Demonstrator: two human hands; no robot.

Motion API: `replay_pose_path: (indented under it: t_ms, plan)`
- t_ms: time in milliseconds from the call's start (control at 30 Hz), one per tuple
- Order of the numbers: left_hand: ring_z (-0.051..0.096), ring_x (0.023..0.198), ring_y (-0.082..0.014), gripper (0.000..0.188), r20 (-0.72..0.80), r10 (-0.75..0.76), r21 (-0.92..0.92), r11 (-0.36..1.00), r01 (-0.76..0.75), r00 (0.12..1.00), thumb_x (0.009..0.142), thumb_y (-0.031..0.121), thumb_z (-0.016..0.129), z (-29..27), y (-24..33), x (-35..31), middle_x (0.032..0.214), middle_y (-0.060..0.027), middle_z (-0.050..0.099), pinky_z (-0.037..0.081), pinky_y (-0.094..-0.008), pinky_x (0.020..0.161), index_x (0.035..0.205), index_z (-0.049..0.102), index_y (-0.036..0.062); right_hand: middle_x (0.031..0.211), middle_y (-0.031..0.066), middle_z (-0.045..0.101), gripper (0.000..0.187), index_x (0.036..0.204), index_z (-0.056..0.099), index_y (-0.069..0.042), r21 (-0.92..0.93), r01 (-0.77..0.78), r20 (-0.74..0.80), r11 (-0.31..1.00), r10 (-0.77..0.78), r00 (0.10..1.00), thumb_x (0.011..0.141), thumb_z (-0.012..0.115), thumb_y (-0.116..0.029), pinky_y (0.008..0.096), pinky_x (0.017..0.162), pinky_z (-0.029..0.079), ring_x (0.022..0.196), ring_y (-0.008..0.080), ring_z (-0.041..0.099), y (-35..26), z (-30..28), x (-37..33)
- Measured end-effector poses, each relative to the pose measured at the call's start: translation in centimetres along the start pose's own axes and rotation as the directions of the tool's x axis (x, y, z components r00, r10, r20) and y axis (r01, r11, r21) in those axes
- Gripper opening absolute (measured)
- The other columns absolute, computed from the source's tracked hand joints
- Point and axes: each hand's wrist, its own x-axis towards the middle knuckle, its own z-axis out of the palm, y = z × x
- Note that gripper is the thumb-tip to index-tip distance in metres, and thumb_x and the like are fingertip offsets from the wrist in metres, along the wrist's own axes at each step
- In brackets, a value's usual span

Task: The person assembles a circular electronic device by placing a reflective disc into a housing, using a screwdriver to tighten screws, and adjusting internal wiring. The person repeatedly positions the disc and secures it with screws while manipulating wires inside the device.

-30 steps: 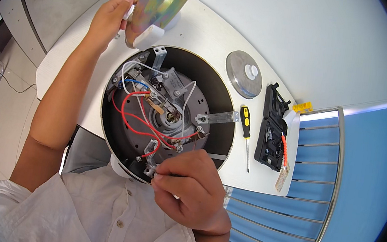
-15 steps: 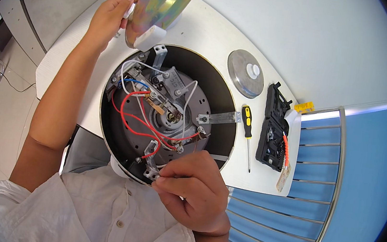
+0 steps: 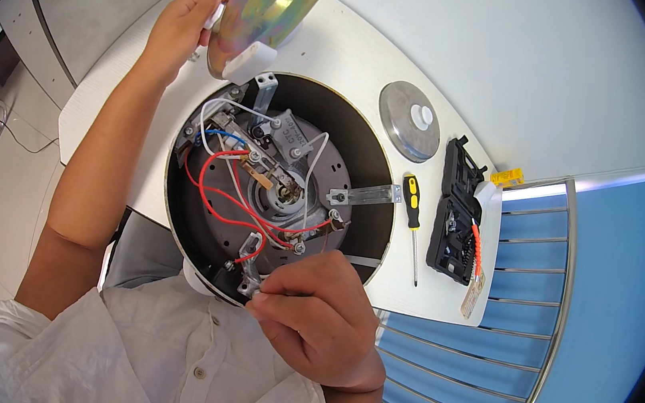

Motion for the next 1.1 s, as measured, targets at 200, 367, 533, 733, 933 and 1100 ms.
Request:
replay_pose_path:
  t_ms: [200, 367, 533, 733, 933, 1100]
  plan:
    - [0.039, 0.056, -0.004, 0.032, 0.0, 0.003, 0.003, 1.0, -0.003, 1.0, 0.096, 0.03, 0.043, -0.03, 0.08, 0.0, 0.067, 0.0045, 0.05, 0.032, -0.0192, 0.051, 0.096, 0.063, 0.0045, 0.08, 0.0065, 0.061, 0.018, 0.075, 0.063, -0.005, -0.014, 0.001, -0.008, 1.0, -0.001, 1.0, 0.063, 0.075, 0.001, 0.0291, 0.059, 0.044, 0.068, 0.021, 0.056, -0.07, 0.0, 0.03]
    - [0.04, 0.055, -0.0048, 0.031, -0.012, -0.004, 0.0, 1.0, 0.004, 1.0, 0.094, 0.029, 0.044, 0.03, 0.08, -0.01, 0.064, 0.0038, 0.049, 0.033, -0.0205, 0.051, 0.095, 0.064, 0.0054, 0.082, 0.0066, 0.061, 0.02, 0.077, 0.063, -0.006, -0.076, 0.04, -0.001, 0.996, -0.04, 0.999, 0.063, 0.074, 0.001, 0.0301, 0.059, 0.043, 0.068, 0.0219, 0.056, -0.17, -0.02, -0.07]
    - [0.043, 0.052, -0.0063, 0.03, -0.037, 0.001, 0.004, 1.0, -0.001, 0.999, 0.092, 0.027, 0.044, 0.12, 0.15, 0.04, 0.059, 0.0025, 0.047, 0.034, -0.0228, 0.049, 0.094, 0.066, 0.007, 0.084, 0.0067, 0.061, 0.023, 0.081, 0.063, -0.006, -0.097, 0.08, -0.005, 0.992, -0.081, 0.997, 0.063, 0.075, 0.001, 0.0303, 0.059, 0.044, 0.069, 0.0223, 0.057, 0.06, 0.01, -0.16]
    - [0.042, 0.052, -0.0061, 0.03, -0.036, 0.004, -0.001, 1.0, -0.004, 0.999, 0.092, 0.027, 0.045, 0.06, 0.06, 0.12, 0.059, 0.0024, 0.048, 0.034, -0.0225, 0.05, 0.093, 0.066, 0.0066, 0.084, 0.0069, 0.061, 0.024, 0.083, 0.063, -0.006, -0.086, 0.086, -0.007, 0.993, -0.087, 0.996, 0.063, 0.075, 0.0, 0.0301, 0.06, 0.044, 0.068, 0.0222, 0.057, 0.11, 0.02, -0.16]
    - [0.042, 0.052, -0.0061, 0.03, -0.033, -0.005, -0.018, 1.0, 0.004, 0.999, 0.091, 0.028, 0.045, 0.11, 0.28, -0.04, 0.06, 0.0025, 0.048, 0.034, -0.0223, 0.05, 0.093, 0.066, 0.0064, 0.084, 0.0073, 0.061, 0.026, 0.083, 0.061, -0.007, -0.067, 0.081, -0.014, 0.994, -0.082, 0.997, 0.063, 0.075, 0.0, 0.0299, 0.06, 0.044, 0.069, 0.0225, 0.056, 0.19, 0.11, -0.27]
    - [0.042, 0.053, -0.0065, 0.03, -0.039, -0.003, -0.003, 1.0, 0.003, 0.999, 0.092, 0.028, 0.046, 0.26, 0.28, -0.07, 0.062, 0.0022, 0.049, 0.035, -0.0225, 0.05, 0.093, 0.066, 0.0059, 0.083, 0.0093, 0.061, 0.029, 0.087, 0.057, -0.006, -0.039, 0.078, -0.038, 0.996, -0.08, 0.996, 0.065, 0.075, -0.002, 0.0306, 0.059, 0.044, 0.068, 0.0222, 0.056, 0.47, 0.01, -0.52]
